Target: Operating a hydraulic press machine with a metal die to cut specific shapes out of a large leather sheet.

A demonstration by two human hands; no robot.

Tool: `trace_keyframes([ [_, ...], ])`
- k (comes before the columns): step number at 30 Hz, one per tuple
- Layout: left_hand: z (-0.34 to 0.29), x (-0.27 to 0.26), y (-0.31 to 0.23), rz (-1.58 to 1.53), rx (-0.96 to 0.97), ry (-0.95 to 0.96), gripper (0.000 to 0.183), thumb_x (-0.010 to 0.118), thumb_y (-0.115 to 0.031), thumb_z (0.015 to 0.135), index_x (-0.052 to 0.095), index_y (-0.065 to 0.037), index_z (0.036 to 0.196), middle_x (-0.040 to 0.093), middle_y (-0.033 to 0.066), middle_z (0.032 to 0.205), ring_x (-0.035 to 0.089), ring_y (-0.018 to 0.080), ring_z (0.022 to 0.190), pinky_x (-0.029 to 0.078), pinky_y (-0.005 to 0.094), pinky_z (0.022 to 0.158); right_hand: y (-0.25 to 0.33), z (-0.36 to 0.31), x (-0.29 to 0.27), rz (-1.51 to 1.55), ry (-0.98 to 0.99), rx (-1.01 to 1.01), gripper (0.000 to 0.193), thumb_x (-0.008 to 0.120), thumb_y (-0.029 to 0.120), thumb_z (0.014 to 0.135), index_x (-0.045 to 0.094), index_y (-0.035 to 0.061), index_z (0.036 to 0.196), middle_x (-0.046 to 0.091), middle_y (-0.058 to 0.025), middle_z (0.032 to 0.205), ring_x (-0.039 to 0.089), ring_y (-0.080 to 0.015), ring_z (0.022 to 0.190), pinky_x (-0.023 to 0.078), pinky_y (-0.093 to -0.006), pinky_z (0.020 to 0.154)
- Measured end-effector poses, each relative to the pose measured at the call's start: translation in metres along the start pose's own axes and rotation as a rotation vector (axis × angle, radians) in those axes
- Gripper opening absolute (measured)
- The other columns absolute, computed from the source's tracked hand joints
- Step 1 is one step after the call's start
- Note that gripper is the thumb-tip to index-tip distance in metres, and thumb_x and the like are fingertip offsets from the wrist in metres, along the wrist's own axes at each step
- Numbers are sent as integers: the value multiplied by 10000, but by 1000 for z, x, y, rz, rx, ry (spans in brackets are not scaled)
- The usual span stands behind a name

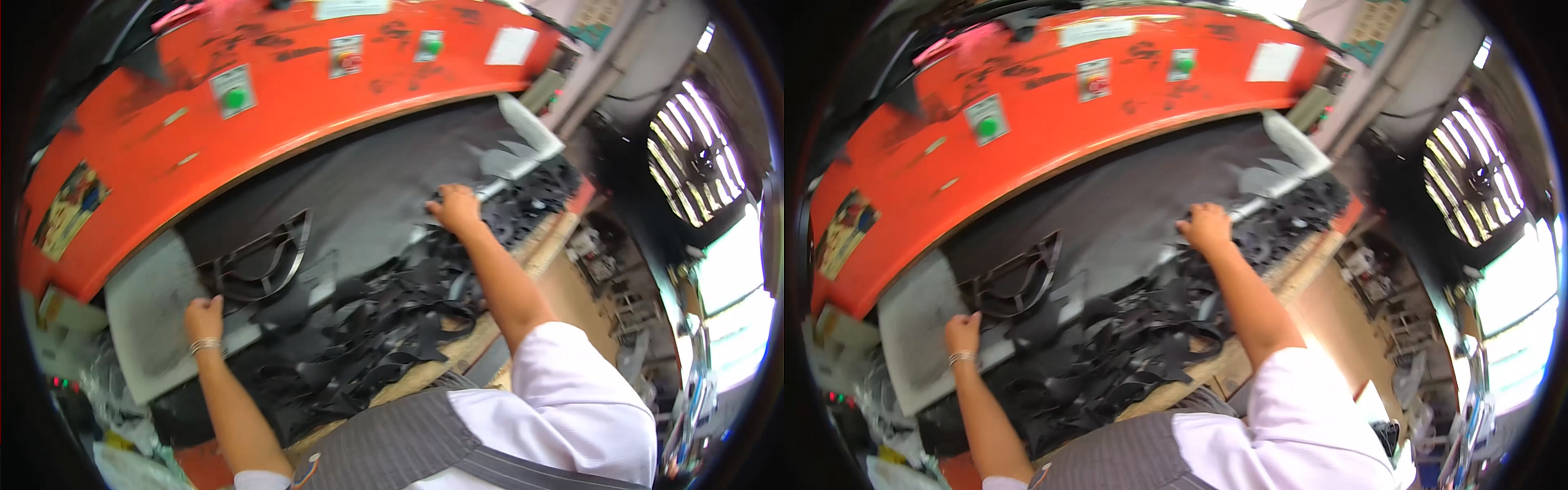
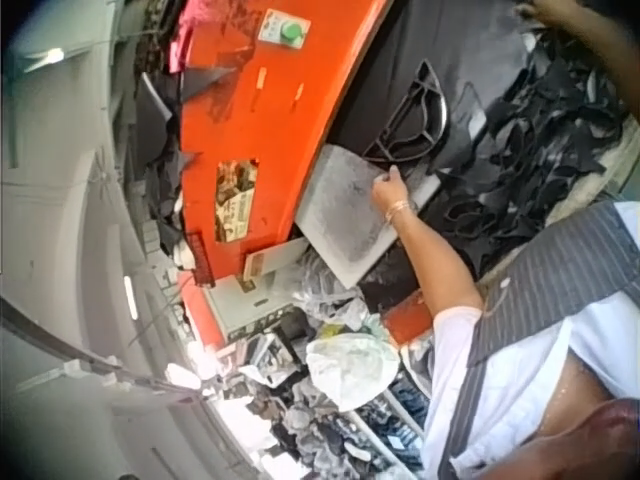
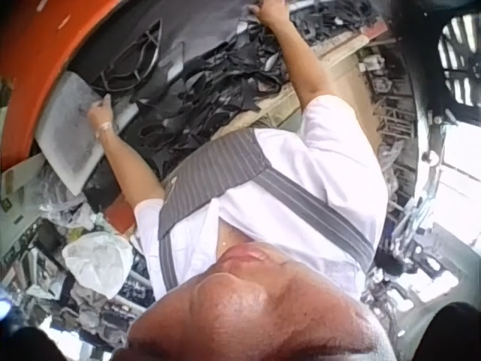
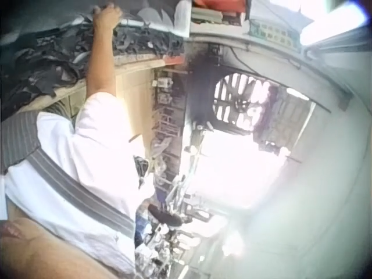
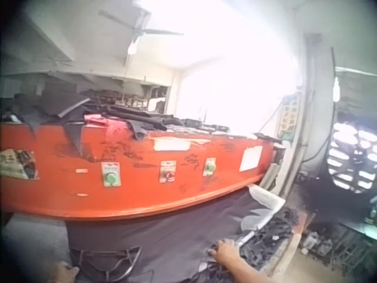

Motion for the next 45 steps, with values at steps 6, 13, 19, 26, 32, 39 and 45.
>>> trace_keyframes([
  [6, -23, 6, -28, -119, 142, -206, 523, 717, -200, 782, 526, -85, 1256, 632, 127, 1189, 548, 329, 1115, 403, 425, 960, 119, -57, -5, 542, 148, -399, 636, 714, 424, 805, 504, 143, 1336, 561, -164, 1287, 471, -355, 1238, 354, -483, 1018],
  [13, -23, 21, -24, -69, 34, -68, 696, 580, -164, 884, 261, -108, 1500, 524, 69, 1390, 406, 268, 1320, 251, 471, 1080, 207, -94, 25, 410, 181, -653, 714, 767, 468, 731, 497, 193, 1333, 424, -255, 1410, 339, -405, 1365, 251, -520, 1109],
  [19, -26, 18, -25, -31, 51, -62, 621, 565, -161, 902, 340, -122, 1479, 493, 113, 1405, 433, 273, 1318, 248, 453, 1082, 217, -81, 23, 452, 79, -699, 561, 822, 399, 666, 582, 142, 1104, 504, -211, 1277, 384, -431, 1314, 293, -513, 1087],
  [26, -30, 20, -18, -59, 109, -152, 598, 573, -141, 887, 380, -119, 1452, 564, 115, 1341, 479, 266, 1288, 280, 440, 1066, 218, -79, 27, 488, 31, -774, 555, 819, 413, 666, 573, 131, 1076, 505, -222, 1276, 407, -454, 1287, 325, -512, 1065],
  [32, -31, 21, -22, -118, 105, -111, 581, 562, -168, 892, 396, -124, 1447, 498, 161, 1393, 458, 280, 1301, 273, 424, 1067, 211, -70, 29, 493, 61, -759, 543, 817, 394, 683, 570, 128, 1087, 467, -289, 1336, 372, -456, 1324, 315, -502, 1080],
  [39, -34, 14, -29, -9, 138, -139, 613, 581, -165, 883, 372, -106, 1456, 513, 148, 1386, 466, 290, 1295, 283, 432, 1064, 208, -71, 25, 479, 75, -766, 528, 804, 398, 703, 562, 129, 1087, 441, -306, 1359, 354, -459, 1335, 303, -494, 1092],
  [45, -55, 5, -21, -243, 100, -179, 643, 611, -148, 867, 363, -95, 1458, 488, 168, 1400, 476, 318, 1277, 322, 448, 1058, 173, -75, -22, 755, 117, -727, 705, 800, 366, 734, 499, 133, 1328, 427, -278, 1393, 364, -431, 1344, 317, -475, 1093],
])
Point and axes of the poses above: each hand's wrist, its own z-axis towards the middle knuckle, its own x-axis out of the palm, y = z × x, the point moved 5 cm from there along z, towards the middle knuckle
